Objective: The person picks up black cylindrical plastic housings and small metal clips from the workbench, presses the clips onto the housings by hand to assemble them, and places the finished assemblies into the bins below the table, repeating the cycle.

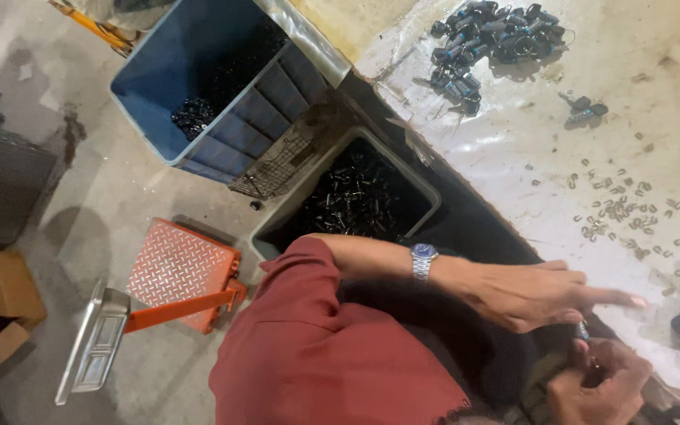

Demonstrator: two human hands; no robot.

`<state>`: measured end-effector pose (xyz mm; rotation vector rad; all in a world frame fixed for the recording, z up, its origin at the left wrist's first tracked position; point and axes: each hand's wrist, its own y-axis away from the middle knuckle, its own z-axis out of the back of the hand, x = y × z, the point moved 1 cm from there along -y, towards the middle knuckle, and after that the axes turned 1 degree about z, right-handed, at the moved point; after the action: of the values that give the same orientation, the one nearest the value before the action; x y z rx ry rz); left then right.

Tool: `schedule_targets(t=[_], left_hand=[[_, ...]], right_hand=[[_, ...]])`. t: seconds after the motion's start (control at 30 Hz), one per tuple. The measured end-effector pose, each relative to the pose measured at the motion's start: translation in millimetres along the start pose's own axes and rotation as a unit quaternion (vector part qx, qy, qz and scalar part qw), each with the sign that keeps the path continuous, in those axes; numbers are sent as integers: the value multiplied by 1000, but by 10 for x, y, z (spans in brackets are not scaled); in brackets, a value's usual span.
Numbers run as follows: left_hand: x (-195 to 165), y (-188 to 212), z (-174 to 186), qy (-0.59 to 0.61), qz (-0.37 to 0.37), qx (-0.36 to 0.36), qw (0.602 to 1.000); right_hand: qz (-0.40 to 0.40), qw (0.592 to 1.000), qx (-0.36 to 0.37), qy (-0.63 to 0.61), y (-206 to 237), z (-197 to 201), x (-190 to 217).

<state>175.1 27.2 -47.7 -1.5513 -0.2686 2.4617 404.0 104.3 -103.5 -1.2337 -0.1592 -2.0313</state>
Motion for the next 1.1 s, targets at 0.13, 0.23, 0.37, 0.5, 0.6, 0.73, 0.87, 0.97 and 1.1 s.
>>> schedule_targets(t=[0.13,0.23,0.37,0.5,0.6,0.73,0.87,0.97,1.1], left_hand=[[6,143,-89,-22,-42,-52,998],[-45,194,-68,-62,-44,-21,997],[-203,159,80,-43,-30,12,999],[-314,197,226,154,245,30,957],[-359,459,447,376,91,-12,922],[-204,1048,1025,117,107,-5,987],[-144,1289,1327,-318,161,14,934],[-99,938,1361,-302,143,-47,941],[206,-14,1549,-439,77,-134,885]], right_hand=[[-125,989,25,-74,13,-101,111],[97,945,204,236,-61,-138,282],[-191,904,36,-380,-22,-308,550],[-222,836,87,-495,-158,-352,729],[-192,905,151,-348,-413,-292,808],[6,966,128,223,-810,-179,961],[146,915,40,374,-1111,-148,1035],[119,924,61,358,-1180,-189,930],[140,929,32,341,-1172,-111,709]])
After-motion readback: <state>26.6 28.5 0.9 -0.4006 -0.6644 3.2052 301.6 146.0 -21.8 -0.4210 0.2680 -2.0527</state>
